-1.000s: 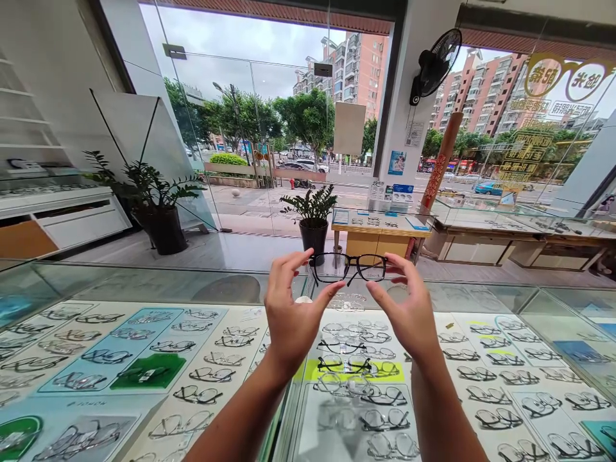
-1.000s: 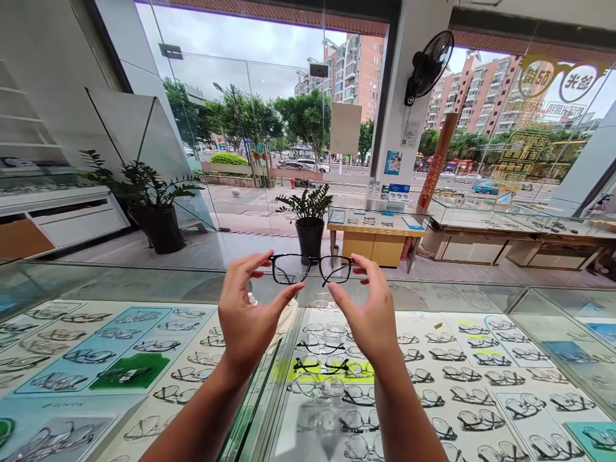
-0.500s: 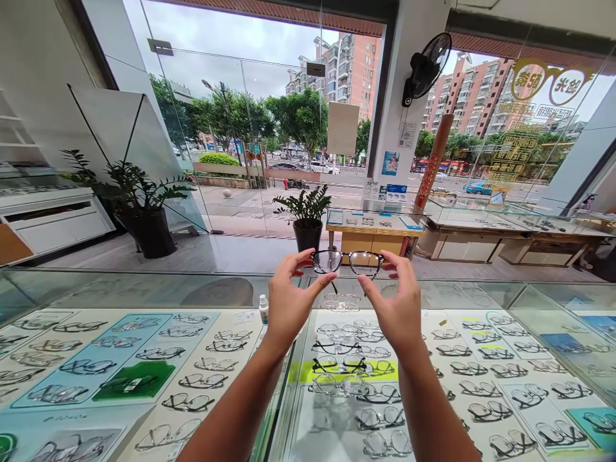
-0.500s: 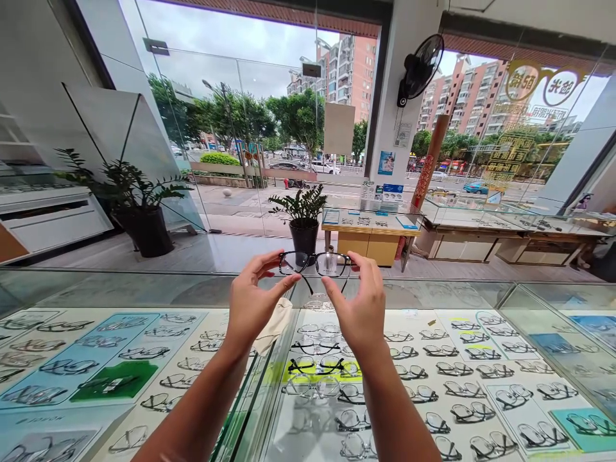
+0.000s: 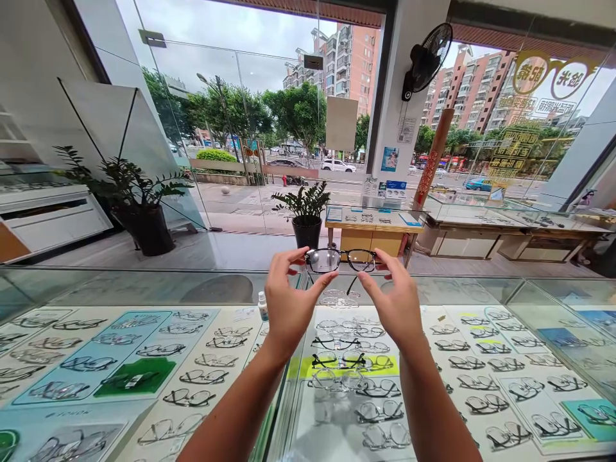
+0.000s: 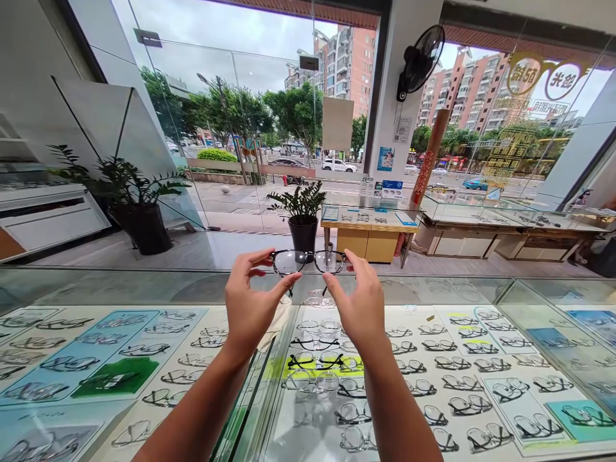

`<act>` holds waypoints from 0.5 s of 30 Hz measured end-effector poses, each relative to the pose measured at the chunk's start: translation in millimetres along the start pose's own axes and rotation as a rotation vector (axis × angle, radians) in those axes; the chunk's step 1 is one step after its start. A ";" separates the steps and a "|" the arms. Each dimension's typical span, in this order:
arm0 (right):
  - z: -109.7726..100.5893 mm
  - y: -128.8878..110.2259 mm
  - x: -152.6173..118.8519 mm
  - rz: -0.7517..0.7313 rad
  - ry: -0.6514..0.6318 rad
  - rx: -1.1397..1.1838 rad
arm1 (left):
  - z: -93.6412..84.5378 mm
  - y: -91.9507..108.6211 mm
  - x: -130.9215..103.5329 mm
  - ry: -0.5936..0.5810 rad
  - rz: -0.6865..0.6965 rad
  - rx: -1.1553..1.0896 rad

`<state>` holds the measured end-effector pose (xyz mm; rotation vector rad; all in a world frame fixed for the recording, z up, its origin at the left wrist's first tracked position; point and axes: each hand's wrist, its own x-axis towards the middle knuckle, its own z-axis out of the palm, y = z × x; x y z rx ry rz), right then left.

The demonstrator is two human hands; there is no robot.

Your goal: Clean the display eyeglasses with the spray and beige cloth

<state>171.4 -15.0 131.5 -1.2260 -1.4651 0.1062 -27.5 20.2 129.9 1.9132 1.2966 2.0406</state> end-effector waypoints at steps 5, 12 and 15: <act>0.6 0.5 -0.1 0.041 -0.040 0.015 | -1.9 4.4 -2.3 0.040 0.075 0.039; -0.4 -2.2 -0.2 0.073 -0.057 0.016 | -2.0 4.7 -0.9 0.044 0.080 0.042; -0.3 -0.9 0.3 0.066 -0.039 0.007 | -1.4 3.6 -0.4 0.024 0.040 0.020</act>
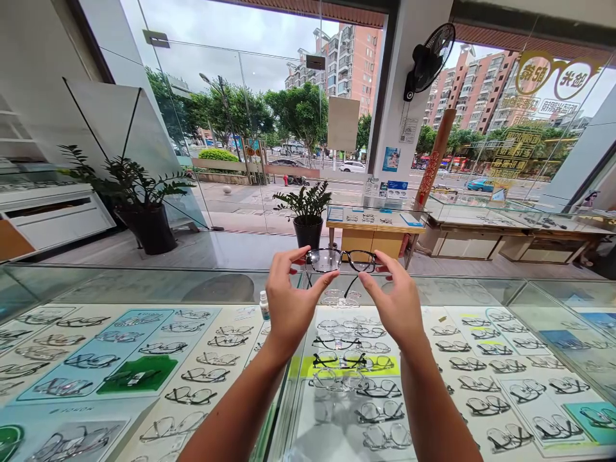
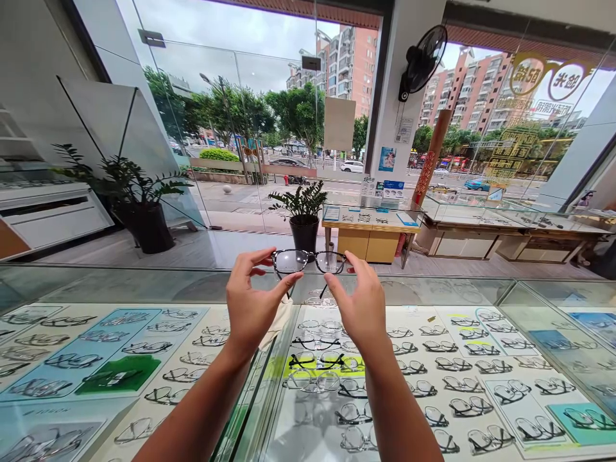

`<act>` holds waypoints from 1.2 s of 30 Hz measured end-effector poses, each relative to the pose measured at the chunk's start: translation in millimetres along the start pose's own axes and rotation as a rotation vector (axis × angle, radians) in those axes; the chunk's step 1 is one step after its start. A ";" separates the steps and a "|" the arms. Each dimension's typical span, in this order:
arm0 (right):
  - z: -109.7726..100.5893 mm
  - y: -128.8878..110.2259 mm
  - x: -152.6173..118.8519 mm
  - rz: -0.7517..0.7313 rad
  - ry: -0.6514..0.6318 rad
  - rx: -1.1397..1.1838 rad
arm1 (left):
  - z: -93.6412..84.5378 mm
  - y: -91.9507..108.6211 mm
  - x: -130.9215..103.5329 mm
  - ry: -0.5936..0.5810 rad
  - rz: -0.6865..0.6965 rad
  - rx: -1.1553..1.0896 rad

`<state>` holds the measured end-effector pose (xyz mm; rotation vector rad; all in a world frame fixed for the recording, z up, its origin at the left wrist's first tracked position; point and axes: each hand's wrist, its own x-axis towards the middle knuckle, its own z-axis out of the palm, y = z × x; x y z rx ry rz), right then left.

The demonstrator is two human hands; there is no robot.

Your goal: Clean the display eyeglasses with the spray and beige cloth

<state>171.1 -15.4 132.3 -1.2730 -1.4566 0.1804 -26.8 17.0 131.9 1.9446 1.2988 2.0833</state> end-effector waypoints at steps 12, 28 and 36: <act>4.5 -8.8 -3.3 -0.214 0.209 -0.072 | 4.6 -19.2 10.3 -0.206 -0.231 -0.197; 2.2 -4.8 -2.1 -0.107 0.162 -0.026 | 6.0 -16.7 6.8 -0.146 -0.076 -0.081; -1.8 -1.5 -0.1 0.060 0.036 0.052 | 2.5 -5.3 2.6 0.037 0.219 0.051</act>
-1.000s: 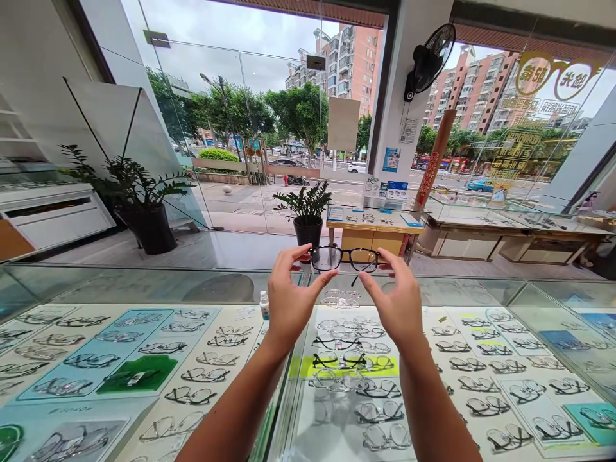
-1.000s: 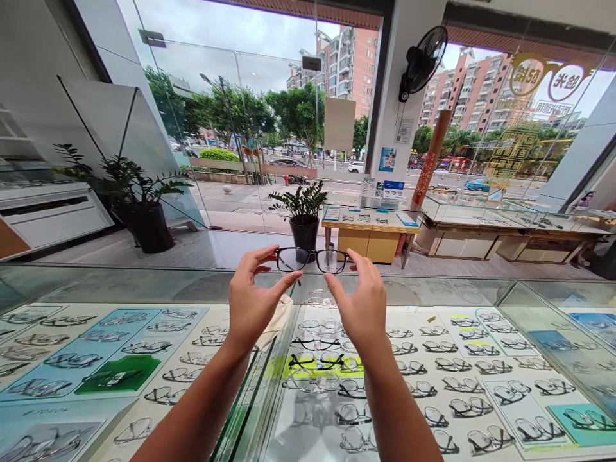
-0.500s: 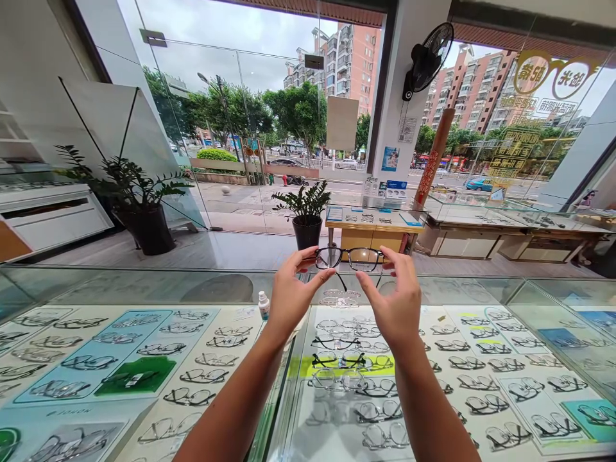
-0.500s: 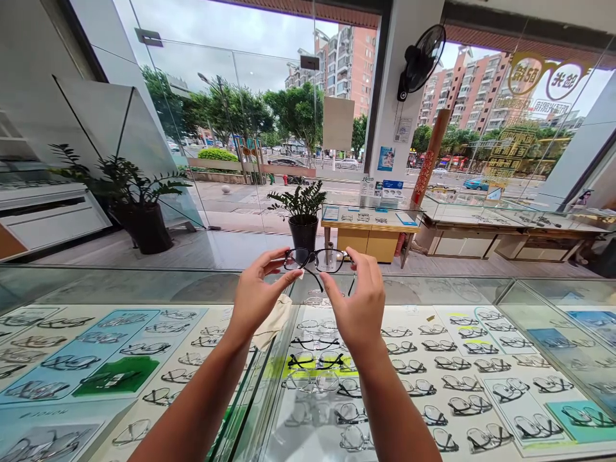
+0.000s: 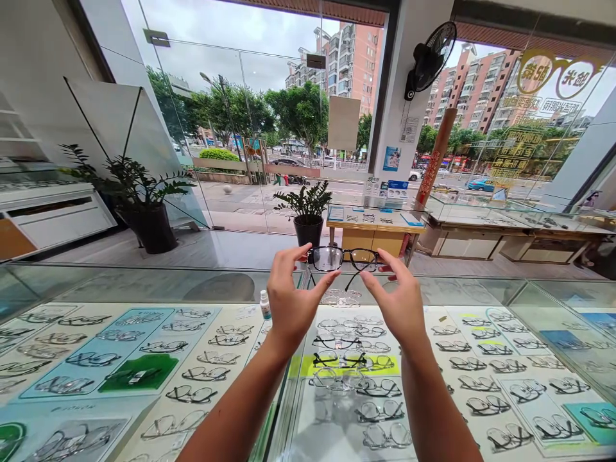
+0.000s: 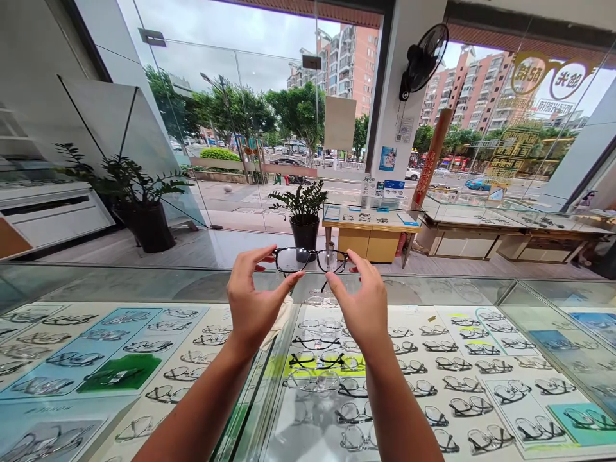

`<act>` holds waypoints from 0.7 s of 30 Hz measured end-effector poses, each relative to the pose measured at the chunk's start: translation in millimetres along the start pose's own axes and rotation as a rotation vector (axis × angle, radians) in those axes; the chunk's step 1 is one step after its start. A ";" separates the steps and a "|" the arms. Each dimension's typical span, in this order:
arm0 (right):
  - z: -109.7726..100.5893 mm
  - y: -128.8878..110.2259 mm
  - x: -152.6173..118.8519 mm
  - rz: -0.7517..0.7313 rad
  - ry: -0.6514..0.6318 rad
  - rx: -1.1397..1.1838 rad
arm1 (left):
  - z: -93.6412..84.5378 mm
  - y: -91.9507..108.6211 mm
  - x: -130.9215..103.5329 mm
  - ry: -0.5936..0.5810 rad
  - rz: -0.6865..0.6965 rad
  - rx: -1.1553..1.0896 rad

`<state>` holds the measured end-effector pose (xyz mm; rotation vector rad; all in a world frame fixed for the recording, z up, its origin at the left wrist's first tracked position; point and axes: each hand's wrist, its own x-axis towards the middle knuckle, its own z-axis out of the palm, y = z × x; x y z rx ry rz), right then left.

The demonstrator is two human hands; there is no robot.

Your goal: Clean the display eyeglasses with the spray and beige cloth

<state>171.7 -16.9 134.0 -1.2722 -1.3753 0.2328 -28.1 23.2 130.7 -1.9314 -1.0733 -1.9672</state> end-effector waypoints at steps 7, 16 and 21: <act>1.0 1.7 0.2 0.000 0.001 0.001 | -0.3 -0.2 0.3 0.013 0.025 -0.006; 0.9 1.4 0.6 -0.010 0.010 0.000 | 0.7 -1.5 -0.1 0.007 -0.007 -0.011; 0.9 0.5 0.2 0.000 -0.005 -0.006 | -0.8 1.2 -0.5 0.015 -0.032 -0.018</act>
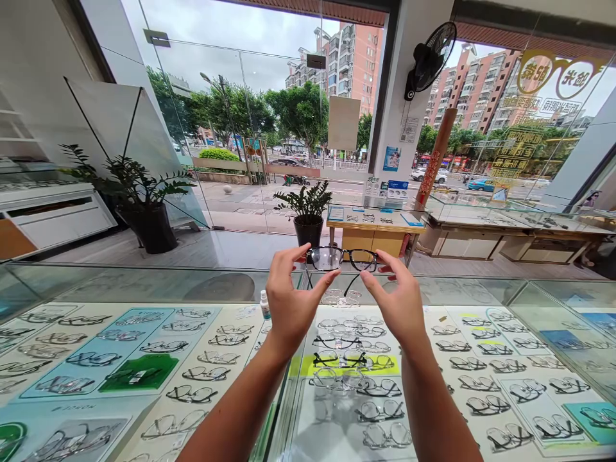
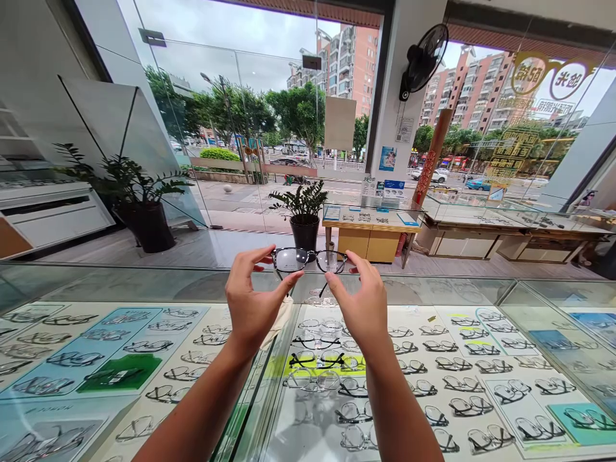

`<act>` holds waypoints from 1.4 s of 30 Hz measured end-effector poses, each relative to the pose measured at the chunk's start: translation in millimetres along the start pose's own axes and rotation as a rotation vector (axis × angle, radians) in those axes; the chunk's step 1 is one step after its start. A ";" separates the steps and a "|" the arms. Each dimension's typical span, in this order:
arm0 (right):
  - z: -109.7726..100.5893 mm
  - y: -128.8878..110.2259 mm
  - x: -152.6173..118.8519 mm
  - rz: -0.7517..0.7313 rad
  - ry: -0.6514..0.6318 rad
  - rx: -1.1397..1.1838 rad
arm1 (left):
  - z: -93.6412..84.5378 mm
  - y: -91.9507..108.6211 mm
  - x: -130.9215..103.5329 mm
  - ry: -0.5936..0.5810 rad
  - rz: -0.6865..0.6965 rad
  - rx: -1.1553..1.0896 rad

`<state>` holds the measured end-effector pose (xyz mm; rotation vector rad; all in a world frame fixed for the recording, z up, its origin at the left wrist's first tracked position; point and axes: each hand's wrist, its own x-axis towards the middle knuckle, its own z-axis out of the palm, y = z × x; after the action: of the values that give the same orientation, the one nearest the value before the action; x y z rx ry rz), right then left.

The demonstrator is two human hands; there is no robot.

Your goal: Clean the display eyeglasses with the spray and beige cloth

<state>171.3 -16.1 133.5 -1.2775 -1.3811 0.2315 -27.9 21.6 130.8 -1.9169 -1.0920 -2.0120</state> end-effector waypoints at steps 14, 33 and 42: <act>3.8 -4.7 -1.7 -0.259 0.175 -0.073 | 8.7 -22.9 5.3 -0.254 -0.434 -0.301; 3.4 -1.7 0.1 -0.116 0.087 -0.013 | 4.8 -18.3 3.7 -0.119 -0.109 -0.100; -4.9 0.1 7.7 -0.014 0.090 0.275 | 2.8 -24.8 3.1 0.040 0.189 -0.123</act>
<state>177.4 -12.7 139.3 -1.0378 -1.2336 0.3382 -40.4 42.3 123.7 -1.9457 -0.7612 -2.0453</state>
